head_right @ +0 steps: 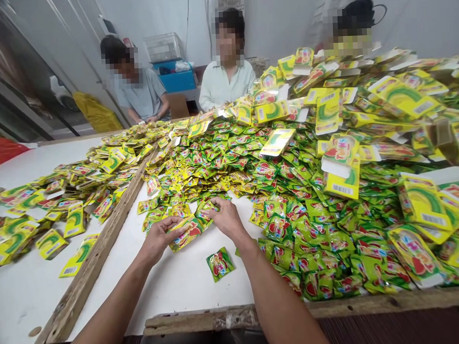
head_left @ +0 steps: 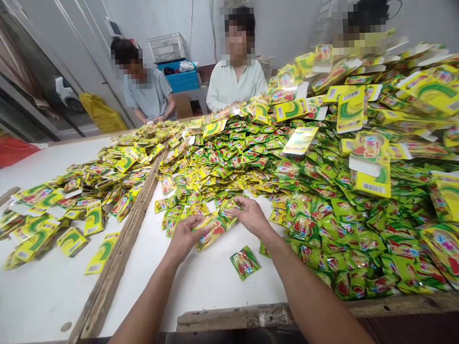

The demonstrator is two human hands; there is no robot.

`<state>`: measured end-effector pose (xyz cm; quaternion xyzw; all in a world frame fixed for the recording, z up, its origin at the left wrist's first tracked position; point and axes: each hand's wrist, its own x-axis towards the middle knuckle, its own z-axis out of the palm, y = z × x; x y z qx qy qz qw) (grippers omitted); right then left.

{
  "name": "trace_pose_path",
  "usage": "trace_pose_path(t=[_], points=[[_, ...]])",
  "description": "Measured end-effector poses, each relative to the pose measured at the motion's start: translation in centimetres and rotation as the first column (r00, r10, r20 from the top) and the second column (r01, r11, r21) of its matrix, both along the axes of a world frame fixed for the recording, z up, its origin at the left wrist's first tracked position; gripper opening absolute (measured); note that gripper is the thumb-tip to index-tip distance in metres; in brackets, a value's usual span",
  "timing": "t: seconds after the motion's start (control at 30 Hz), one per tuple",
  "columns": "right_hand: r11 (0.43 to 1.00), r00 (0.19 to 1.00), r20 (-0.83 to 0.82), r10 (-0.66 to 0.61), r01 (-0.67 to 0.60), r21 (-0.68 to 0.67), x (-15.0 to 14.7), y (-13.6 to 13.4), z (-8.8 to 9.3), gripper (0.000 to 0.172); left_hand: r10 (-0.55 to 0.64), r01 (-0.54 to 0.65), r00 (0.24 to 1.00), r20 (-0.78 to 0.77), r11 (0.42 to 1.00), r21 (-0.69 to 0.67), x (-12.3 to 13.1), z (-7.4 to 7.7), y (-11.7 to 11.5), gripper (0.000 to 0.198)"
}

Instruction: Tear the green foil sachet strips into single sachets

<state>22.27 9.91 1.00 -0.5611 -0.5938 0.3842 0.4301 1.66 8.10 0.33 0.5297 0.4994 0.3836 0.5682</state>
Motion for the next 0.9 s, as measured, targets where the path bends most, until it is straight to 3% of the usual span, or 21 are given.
trace_pose_path(t=[0.13, 0.3, 0.43, 0.67, 0.9], points=[[0.983, 0.98, -0.078, -0.182, 0.182, 0.0, -0.7, 0.0, -0.1, 0.026, -0.005, 0.013, 0.996, 0.092, 0.996, -0.086, 0.8, 0.0, 0.0, 0.039], [0.971, 0.951, -0.199, -0.238, 0.227, -0.077, -0.6, 0.4, -0.7, 0.033, 0.034, -0.027, 0.995, 0.092, 0.997, -0.076, 1.9, 0.5, -0.1, 0.047], [0.973, 0.968, -0.123, -0.219, 0.226, 0.042, -0.5, 0.4, -1.1, 0.03, 0.064, -0.054, 0.99, 0.128, 0.996, -0.078, 1.7, 0.6, -0.3, 0.043], [0.972, 0.992, 0.016, -0.124, 0.118, 0.201, -1.7, -0.8, -0.2, 0.025, 0.107, -0.032, 0.945, 0.308, 0.971, -0.239, 1.6, 0.9, -0.9, 0.039], [0.998, 0.995, -0.088, -0.055, 0.057, 0.015, -1.7, -0.9, -0.4, 0.027, 0.155, -0.094, 0.945, 0.287, 0.972, -0.214, 1.3, 0.1, -1.1, 0.041]])
